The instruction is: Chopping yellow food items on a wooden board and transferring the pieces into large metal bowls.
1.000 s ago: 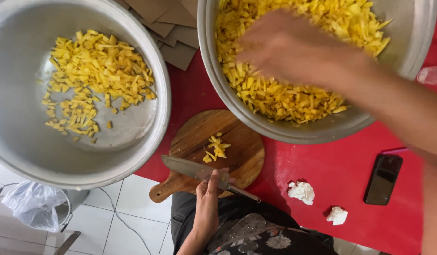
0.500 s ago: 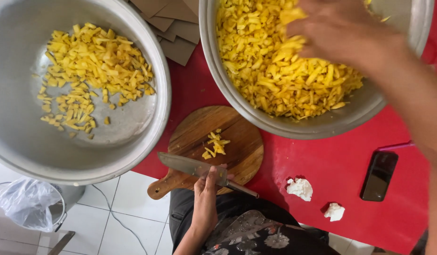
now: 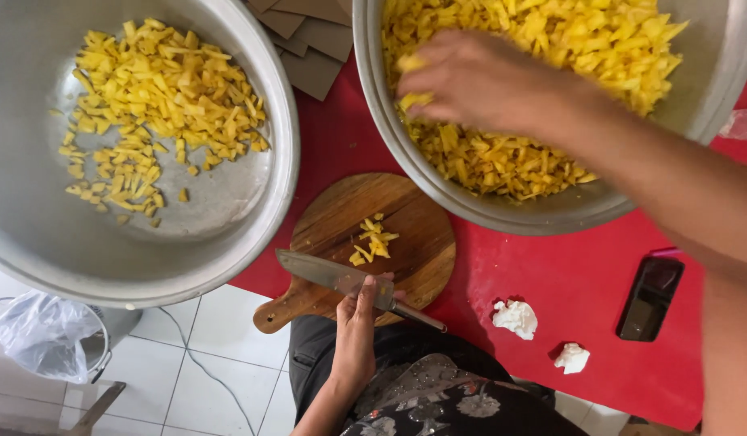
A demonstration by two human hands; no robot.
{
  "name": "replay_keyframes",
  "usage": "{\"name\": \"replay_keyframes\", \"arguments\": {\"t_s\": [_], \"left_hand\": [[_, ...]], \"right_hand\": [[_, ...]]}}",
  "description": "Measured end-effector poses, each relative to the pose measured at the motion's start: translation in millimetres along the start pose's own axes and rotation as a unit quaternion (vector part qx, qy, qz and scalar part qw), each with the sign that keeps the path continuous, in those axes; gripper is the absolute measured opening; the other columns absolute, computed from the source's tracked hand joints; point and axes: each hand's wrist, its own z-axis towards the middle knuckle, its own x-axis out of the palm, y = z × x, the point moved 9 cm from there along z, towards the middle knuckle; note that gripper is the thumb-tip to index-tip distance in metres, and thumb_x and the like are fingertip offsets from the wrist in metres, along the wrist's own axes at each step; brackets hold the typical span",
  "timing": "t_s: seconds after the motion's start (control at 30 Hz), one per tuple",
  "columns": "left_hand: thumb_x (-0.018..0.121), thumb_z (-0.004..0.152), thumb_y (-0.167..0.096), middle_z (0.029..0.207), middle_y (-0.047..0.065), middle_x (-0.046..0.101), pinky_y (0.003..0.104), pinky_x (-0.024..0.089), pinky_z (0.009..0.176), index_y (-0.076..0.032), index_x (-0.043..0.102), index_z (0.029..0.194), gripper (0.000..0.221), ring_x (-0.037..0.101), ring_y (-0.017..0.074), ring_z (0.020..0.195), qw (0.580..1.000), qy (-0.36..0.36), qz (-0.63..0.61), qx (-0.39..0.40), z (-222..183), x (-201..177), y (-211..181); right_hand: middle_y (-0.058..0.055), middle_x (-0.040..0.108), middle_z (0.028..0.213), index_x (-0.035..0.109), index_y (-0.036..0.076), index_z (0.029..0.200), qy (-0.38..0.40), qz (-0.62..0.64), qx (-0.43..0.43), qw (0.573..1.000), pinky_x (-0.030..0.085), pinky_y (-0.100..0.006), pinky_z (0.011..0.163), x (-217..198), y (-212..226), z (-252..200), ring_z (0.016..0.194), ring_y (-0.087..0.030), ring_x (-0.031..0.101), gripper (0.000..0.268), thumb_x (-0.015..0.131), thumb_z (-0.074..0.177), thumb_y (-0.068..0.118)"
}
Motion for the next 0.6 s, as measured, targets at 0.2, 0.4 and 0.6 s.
{"name": "replay_keyframes", "arguments": {"t_s": [0.2, 0.4, 0.6], "left_hand": [[0.053, 0.099, -0.035, 0.087, 0.016, 0.075, 0.033, 0.056, 0.089, 0.003, 0.078, 0.111, 0.047, 0.077, 0.0246, 0.091, 1.000, -0.003, 0.020, 0.011, -4, -4, -7], [0.052, 0.098, -0.037, 0.085, 0.020, 0.078, 0.032, 0.055, 0.093, 0.003, 0.076, 0.114, 0.050, 0.077, 0.0252, 0.092, 0.999, 0.018, 0.026, 0.001, -1, 1, 3], [0.052, 0.097, -0.038, 0.097, 0.021, 0.080, 0.034, 0.057, 0.092, 0.004, 0.075, 0.112, 0.050, 0.076, 0.0242, 0.092, 0.999, 0.028, 0.030, 0.002, -4, 5, -1]], "right_hand": [[-0.009, 0.077, 0.116, 0.077, 0.015, 0.109, 0.032, -0.253, 0.038, 0.966, 0.053, -0.048, 0.113, -11, 5, -21, 0.118, -0.028, 0.068, 0.034, 0.085, 0.077, 0.023], [0.001, 0.074, 0.104, 0.074, 0.028, 0.124, -0.055, -0.229, 0.168, 0.957, 0.051, -0.036, 0.088, -28, -108, -139, 0.102, -0.022, 0.070, 0.040, 0.065, 0.091, 0.008], [-0.038, 0.062, 0.142, 0.067, -0.018, 0.113, -0.191, 0.191, 0.076, 0.960, 0.045, -0.049, 0.126, -65, -45, -162, 0.146, -0.044, 0.057, 0.034, 0.037, 0.102, -0.029]]}}
